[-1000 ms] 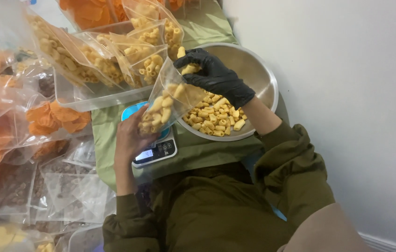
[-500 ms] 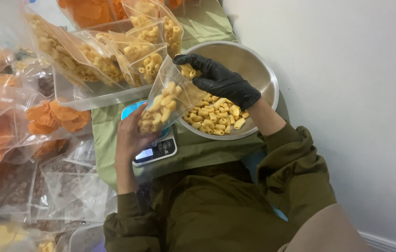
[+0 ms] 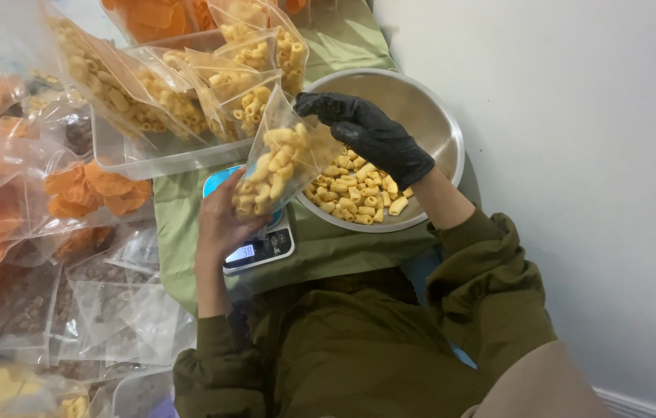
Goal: Weighing and packaging snacks from a bowl into plastic bags using a digital scale.
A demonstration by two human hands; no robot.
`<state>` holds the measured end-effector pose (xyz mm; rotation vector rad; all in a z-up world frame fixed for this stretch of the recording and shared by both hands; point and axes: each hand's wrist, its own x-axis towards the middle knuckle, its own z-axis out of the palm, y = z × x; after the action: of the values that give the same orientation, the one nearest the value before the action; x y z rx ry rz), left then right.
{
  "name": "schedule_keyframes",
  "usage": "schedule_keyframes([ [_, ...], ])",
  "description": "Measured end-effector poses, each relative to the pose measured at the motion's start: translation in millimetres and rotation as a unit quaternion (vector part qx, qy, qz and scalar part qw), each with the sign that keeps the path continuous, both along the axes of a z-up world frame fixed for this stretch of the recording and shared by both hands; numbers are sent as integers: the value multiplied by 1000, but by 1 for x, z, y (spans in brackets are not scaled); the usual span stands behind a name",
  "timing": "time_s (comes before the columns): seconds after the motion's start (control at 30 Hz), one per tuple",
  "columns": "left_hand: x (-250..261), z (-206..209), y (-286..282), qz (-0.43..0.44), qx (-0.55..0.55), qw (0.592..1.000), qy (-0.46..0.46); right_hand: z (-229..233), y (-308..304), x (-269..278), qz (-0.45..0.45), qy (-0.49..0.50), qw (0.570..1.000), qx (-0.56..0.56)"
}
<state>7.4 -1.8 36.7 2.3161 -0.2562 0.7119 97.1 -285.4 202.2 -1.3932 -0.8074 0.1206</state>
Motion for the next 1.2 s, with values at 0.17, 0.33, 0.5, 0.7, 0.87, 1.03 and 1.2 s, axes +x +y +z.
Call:
schedule_keyframes([
  [0.17,7,-12,1,-20,-72,996,-51,2,18,8,8,-62,998,0],
  [0.33,2,-22,6,67,-193,977,-62,5,31,5,3,-154,988,-17],
  [0.5,7,-58,2,86,-296,948,-85,-29,37,18,49,-52,997,-15],
  [0.7,-4,-28,-8,118,-278,952,-47,-46,40,12,69,-22,995,-71],
  [0.87,-13,-23,-5,96,-247,962,-64,-52,34,3,53,-22,994,-98],
  [1.03,-36,-43,33,77,-220,970,-68,-58,-4,8,-19,-252,925,-283],
  [1.2,-59,-88,66,-5,-430,902,-43,-94,-43,8,-173,-274,851,-414],
])
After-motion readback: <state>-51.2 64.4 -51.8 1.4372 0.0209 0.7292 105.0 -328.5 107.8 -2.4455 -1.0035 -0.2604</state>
